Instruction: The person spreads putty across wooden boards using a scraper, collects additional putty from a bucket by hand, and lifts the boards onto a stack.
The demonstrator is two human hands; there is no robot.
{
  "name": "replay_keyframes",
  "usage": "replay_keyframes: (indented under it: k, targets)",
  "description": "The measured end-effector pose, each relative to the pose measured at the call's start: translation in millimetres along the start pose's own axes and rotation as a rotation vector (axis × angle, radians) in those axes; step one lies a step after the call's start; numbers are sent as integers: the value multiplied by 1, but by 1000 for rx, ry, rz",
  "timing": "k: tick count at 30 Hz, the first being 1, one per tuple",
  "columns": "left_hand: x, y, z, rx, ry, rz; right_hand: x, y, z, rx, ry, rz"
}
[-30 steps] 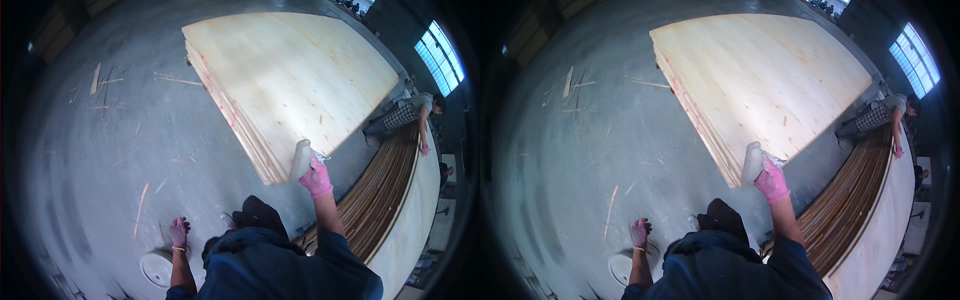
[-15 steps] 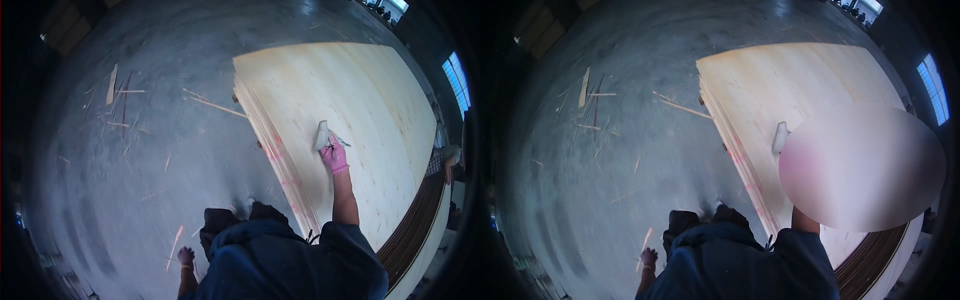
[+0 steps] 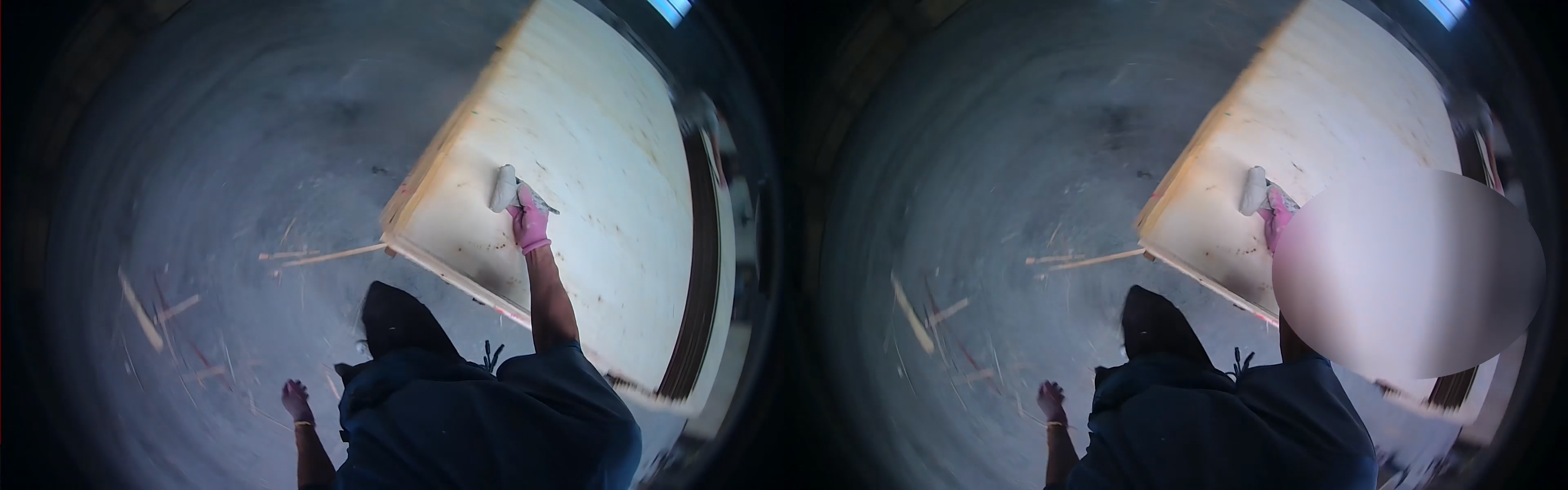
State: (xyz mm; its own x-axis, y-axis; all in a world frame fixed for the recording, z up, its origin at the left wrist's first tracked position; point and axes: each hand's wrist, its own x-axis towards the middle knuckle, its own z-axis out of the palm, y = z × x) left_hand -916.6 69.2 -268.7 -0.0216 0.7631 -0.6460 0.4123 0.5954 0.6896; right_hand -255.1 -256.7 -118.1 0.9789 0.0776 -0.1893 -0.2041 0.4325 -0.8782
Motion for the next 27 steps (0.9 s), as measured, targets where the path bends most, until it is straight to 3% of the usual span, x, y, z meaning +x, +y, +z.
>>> replay_keyframes:
  k: [2, 5, 6, 7, 9, 11, 12, 13, 16, 19, 22, 24, 27]
  targets:
    - [86, 125, 53, 82, -171, 194, 3, 10, 17, 46, 134, -52]
    - [178, 265, 143, 266, -296, 285, 1, 21, 26, 79, 234, -157]
    - [179, 279, 173, 323, -321, 343, 0, 7, 6, 77, 296, -158]
    - [206, 302, 206, 336, -341, 350, 6, 19, 1, -188, 365, -323]
    - [258, 335, 276, 287, -458, 352, 5, 32, 1, -385, 405, -506]
    - [299, 376, 340, 1135, -604, 982, 0, 27, 25, 192, 564, -353]
    - [298, 398, 383, 1475, -631, 1401, 1, 17, 41, 223, 649, -350]
    - [275, 426, 421, 1635, -785, 1548, 1, 13, 39, 206, 702, -344]
    - [203, 491, 527, 1292, -997, 1330, -1, 30, 36, 208, 899, -353]
    - [210, 545, 636, 1353, -1217, 1556, -10, 47, 59, 285, 1010, -387]
    - [187, 599, 740, 1349, -1322, 1653, -44, 52, 144, 375, 1164, -470]
    - [144, 618, 809, 1224, -1508, 1802, -89, 86, 179, 64, 1267, -473]
    - [38, 619, 878, 1003, -1727, 2031, -135, 105, 237, 319, 1488, -557]
